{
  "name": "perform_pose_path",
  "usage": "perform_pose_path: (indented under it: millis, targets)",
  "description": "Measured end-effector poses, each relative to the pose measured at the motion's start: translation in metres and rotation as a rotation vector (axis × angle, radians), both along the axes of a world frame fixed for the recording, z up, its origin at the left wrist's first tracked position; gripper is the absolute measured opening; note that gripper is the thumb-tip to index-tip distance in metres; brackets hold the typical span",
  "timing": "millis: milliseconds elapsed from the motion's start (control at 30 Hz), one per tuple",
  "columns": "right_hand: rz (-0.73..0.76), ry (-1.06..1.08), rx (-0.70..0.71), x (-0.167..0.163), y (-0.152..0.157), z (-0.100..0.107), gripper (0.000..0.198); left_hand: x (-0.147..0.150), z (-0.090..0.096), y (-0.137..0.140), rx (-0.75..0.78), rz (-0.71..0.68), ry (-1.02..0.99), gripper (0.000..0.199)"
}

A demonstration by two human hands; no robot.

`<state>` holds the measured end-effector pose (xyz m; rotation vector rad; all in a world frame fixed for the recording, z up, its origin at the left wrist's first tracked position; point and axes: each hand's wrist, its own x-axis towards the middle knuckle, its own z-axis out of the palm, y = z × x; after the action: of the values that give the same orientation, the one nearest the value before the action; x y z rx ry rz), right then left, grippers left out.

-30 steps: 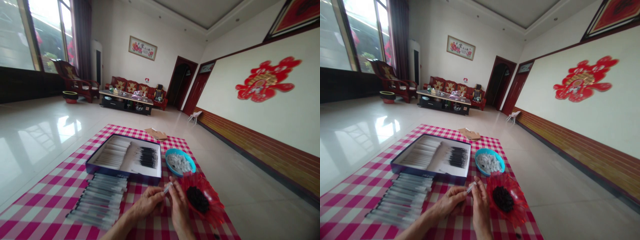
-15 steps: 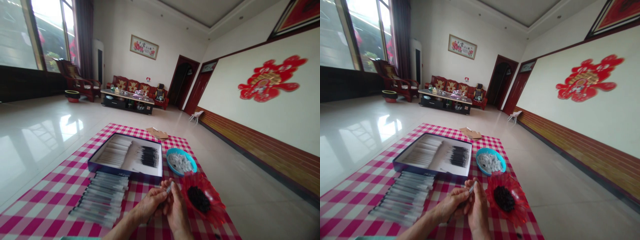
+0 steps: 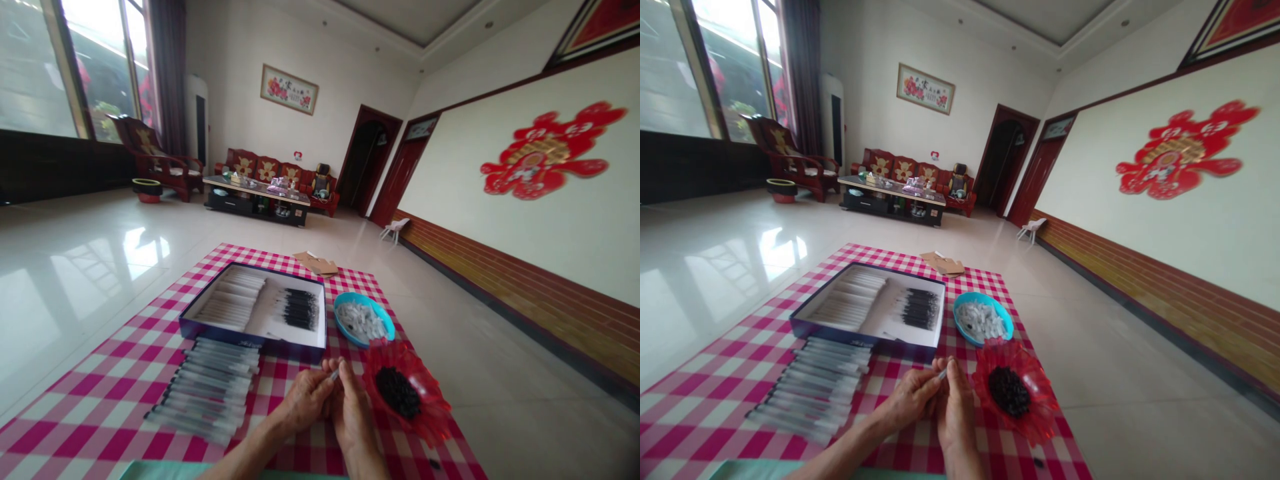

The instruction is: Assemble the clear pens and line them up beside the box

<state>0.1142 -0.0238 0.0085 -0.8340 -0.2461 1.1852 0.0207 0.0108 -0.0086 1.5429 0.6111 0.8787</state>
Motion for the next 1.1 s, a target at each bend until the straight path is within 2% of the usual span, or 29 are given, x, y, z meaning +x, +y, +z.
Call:
perform_pose_path:
  millis: [167, 300, 567, 767, 833, 967, 1100]
  targets:
    - [-0.067, -0.064, -0.014, -0.002, 0.0, -0.003, 0.031, -0.005, 0.008, -0.006, 0.319, 0.191, 0.217, 0.031]
    - [-0.071, -0.068, -0.038, -0.003, 0.0, -0.006, 0.03, -0.005, 0.01, -0.011, 0.422, 0.271, 0.322, 0.029]
    - [-0.043, -0.06, -0.042, -0.006, 0.001, -0.012, 0.03, -0.006, 0.01, -0.014, 0.397, 0.238, 0.404, 0.026]
    - [0.064, 0.025, 0.017, -0.004, -0.005, -0.007, 0.045, -0.008, 0.025, -0.011, 0.617, 0.18, 0.589, 0.026]
    - [0.04, 0.024, 0.013, -0.003, -0.005, -0.007, 0.044, -0.011, 0.032, -0.01, 0.642, 0.197, 0.643, 0.025]
    - [-0.009, 0.028, 0.003, -0.001, -0.005, -0.01, 0.04, -0.034, 0.054, -0.009, 0.679, 0.254, 0.736, 0.022]
    - [0.03, 0.038, 0.015, -0.001, -0.004, -0.011, 0.041, -0.087, 0.074, 0.002, 0.769, 0.258, 0.836, 0.023]
